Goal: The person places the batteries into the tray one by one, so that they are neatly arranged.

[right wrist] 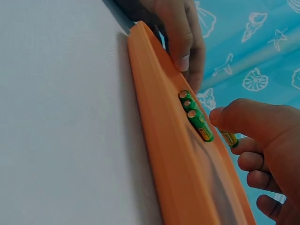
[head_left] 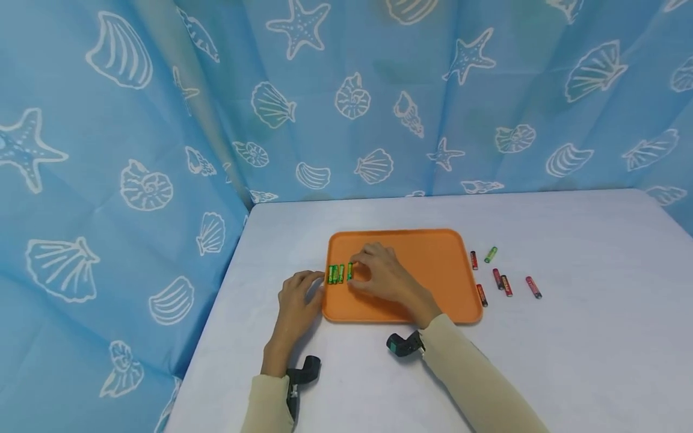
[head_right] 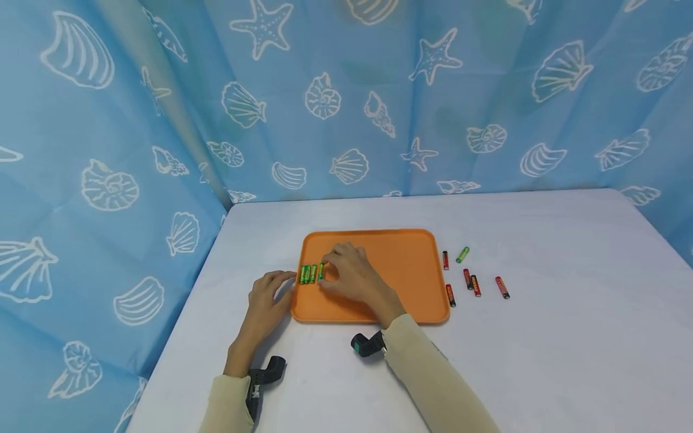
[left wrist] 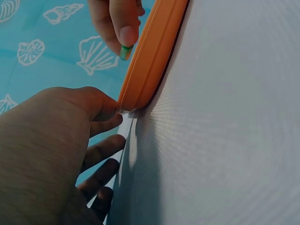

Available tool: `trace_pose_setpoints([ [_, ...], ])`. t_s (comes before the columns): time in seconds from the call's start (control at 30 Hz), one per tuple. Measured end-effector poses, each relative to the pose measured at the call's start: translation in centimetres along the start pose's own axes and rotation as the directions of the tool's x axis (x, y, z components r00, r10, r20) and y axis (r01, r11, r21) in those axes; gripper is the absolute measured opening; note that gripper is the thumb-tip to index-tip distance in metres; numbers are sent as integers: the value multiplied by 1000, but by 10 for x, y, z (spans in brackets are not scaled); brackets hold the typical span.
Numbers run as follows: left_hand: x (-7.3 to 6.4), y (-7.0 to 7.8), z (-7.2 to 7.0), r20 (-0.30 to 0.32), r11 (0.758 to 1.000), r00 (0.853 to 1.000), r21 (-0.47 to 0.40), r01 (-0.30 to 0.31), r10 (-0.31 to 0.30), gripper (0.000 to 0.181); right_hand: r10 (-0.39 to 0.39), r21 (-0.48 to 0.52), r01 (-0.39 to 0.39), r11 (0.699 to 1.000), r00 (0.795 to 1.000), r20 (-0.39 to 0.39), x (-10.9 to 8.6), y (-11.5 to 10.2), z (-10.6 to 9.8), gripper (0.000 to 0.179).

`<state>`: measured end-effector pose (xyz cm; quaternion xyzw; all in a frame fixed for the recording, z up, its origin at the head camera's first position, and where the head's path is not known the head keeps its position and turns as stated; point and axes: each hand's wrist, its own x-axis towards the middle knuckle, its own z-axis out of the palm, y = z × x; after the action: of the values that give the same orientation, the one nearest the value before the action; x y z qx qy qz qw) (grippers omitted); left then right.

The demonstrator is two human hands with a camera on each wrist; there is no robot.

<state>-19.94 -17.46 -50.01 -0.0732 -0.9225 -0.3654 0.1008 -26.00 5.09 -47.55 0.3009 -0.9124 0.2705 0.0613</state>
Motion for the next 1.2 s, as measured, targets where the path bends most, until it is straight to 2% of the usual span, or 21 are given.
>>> trace_pose_setpoints([
  [0.17,0,1,0,0,1000,1000,-7,5,-5,30,25,5,-25,1000,1000,16,3,2,5,45],
  [0.4,3,-1,0,-5,1000,1000,-12,-27,27,30,37,-4,-37,999,999,32,7,4,8,45],
  [0.6,3,2,-1,4,1000,1000,15,6,-6,31,20,-4,-20,1000,999,34,8,5,11,44],
  [0.83,1,1,-1,4,1000,1000,9,4,-4,31,14,6,-15,1000,999,35,8,5,14,45],
  [1.0,2,0,-2,5,1000,1000,9,-11,11,31,13,27,-14,1000,999,38,7,7,12,50],
  [1.2,2,-1,-2,5,1000,1000,7,-14,13,31,19,36,-19,999,1000,-3,2,11,1,48],
])
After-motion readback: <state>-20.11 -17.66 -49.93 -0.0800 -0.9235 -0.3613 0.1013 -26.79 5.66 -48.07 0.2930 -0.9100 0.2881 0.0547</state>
